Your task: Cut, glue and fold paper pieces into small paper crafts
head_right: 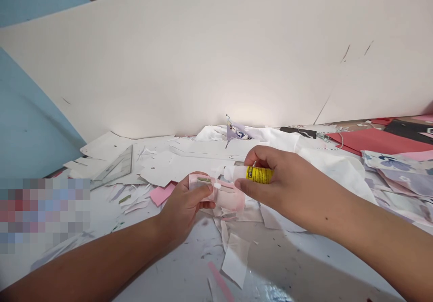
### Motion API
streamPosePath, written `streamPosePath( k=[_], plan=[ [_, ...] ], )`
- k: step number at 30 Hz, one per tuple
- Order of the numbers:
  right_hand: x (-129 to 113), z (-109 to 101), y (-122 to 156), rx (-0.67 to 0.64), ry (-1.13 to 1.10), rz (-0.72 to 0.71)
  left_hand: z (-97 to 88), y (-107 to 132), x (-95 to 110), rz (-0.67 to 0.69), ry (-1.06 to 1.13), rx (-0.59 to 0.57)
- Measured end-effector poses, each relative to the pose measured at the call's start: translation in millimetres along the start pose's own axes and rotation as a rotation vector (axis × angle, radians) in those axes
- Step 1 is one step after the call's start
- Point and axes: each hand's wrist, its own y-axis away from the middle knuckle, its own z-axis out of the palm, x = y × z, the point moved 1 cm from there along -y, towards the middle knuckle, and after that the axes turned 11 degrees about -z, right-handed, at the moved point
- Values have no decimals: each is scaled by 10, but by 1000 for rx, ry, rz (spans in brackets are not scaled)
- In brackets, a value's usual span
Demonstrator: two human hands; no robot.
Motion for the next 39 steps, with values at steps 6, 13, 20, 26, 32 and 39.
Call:
streamPosePath(
  k=[6, 13, 20, 26, 32, 39],
  plan=[
    [24, 66, 8, -5, -147, -34, -13, -5, 3, 7, -5, 8],
    [148, 179, -51, 12, -516, -164, -69, -1, -59, 16, -8, -61],
    [108, 329, -33, 46, -997, -203, -15, -11, -44, -29, -31, -42],
    [143, 425, -7, -19, -766, -127, -5, -15, -51, -1, 8, -87],
    [156, 630, 90, -228, -447, -144, -24, -21, -54, -23, 36, -37],
    [57, 624, 124, -315, -176, -173, -4, 6, -36, -2, 59, -53]
  ],
)
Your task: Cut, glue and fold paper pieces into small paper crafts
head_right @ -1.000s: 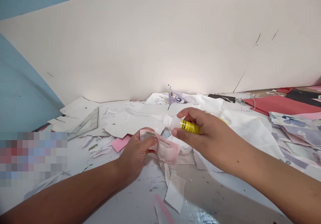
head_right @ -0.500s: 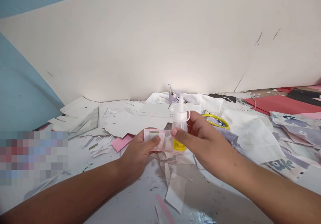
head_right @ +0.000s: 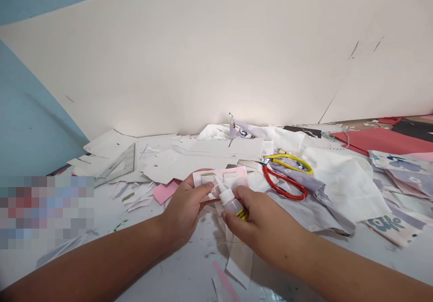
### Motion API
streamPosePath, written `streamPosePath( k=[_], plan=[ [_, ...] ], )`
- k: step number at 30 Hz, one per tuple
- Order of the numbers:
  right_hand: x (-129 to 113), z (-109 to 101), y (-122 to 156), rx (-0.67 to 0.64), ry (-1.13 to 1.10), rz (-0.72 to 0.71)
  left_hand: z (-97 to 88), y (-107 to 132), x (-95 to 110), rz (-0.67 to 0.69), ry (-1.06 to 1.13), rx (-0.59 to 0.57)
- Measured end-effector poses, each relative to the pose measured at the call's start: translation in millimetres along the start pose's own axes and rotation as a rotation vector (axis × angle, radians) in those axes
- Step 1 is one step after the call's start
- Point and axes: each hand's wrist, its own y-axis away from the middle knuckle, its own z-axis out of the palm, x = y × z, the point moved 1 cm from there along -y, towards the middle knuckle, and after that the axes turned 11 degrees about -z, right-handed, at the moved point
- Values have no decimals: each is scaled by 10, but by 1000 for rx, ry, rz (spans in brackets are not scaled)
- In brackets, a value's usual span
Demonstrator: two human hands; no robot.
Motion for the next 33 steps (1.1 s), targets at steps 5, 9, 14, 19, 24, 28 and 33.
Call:
streamPosePath(
  k=[5, 9, 14, 19, 24, 28, 33],
  plan=[
    [-5, 0, -12, -17, 26, 2, 20, 24, 34, -29, -1, 18],
    [-2, 12, -17, -17, 40, 13, 21, 27, 33, -34, 5, 2],
    [5, 21, -14, -20, -12, 10, 17, 30, 6, -20, 0, -11],
    [47, 56, -22, -7, 2, 14, 29, 20, 18, -14, 45, -21],
    [121, 121, -31, 53, 2, 7, 17, -15, 34, -26, 56, 20],
    [135, 134, -34, 62, -2, 16, 10, -27, 13, -27, 30, 5],
    [107, 116, -39, 89, -67, 41, 19, -6, -6, -27, 27, -53]
  ],
)
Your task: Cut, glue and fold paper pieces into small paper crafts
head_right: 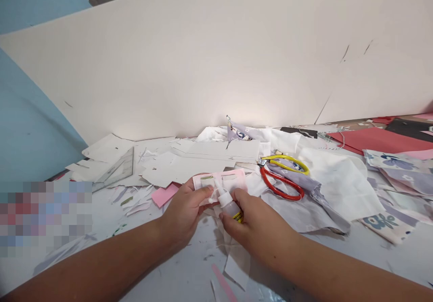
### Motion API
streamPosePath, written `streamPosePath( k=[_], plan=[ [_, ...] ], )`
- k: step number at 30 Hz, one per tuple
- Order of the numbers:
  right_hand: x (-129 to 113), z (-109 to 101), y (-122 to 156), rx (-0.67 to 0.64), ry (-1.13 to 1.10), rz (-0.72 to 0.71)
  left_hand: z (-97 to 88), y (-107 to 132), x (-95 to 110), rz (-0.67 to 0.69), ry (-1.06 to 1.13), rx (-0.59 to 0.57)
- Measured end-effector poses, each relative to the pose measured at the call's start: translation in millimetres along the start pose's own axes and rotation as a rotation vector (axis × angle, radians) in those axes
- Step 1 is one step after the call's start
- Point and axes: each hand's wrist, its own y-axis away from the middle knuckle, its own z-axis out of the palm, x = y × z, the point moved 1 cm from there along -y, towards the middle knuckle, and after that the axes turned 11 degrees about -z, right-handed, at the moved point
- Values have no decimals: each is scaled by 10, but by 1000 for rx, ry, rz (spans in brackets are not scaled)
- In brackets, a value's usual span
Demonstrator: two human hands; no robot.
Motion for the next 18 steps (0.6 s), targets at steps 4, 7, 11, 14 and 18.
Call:
streamPosePath(
  k=[4, 7, 11, 14, 18],
  plan=[
    [-8, -5, -2, 12, -266, 37, -2, -6, 13, -19, -14, -18],
    [6, 8, 3, 11, -436, 34, -5, -23, 36, -4, 1, 15],
    [37, 32, 19, 17, -451, -18, 4, -21, 49, 21, 9, 42],
    [44, 38, 21, 17, -366, -1, 13, -2, 40, 9, 7, 31],
    [25, 30, 13, 30, -319, 17, 9, 14, 32, 3, -11, 21]
  ],
)
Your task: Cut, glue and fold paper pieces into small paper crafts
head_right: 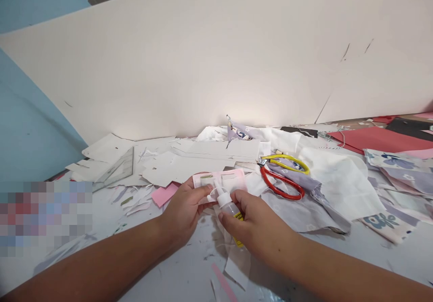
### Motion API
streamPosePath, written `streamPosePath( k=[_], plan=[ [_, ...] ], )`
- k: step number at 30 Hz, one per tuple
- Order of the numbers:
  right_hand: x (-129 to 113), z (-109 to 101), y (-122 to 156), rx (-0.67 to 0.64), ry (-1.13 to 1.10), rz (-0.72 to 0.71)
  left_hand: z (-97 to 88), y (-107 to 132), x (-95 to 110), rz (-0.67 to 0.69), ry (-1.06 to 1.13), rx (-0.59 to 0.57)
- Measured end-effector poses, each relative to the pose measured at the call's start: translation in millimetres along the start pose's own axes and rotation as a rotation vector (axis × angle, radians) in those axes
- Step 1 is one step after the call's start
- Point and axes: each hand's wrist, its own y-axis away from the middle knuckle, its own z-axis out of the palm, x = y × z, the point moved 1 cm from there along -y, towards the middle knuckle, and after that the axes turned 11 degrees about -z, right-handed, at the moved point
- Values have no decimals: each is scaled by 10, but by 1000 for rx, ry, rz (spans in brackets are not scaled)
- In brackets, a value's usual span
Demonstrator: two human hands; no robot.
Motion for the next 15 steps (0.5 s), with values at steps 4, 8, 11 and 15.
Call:
streamPosePath(
  k=[4, 8, 11, 15],
  plan=[
    [6, -4, -8, 19, -74, -9, -5, -10, -1, -28, -43, -23],
    [-9, -10, -4, 47, -159, -31, -7, -26, 10, -20, -41, -9],
    [-20, -1, 4, 23, -182, -45, -5, -24, 25, -5, -31, 20],
    [50, 20, 2, 42, -120, -67, -13, -13, 21, 14, -58, 31]
  ],
)
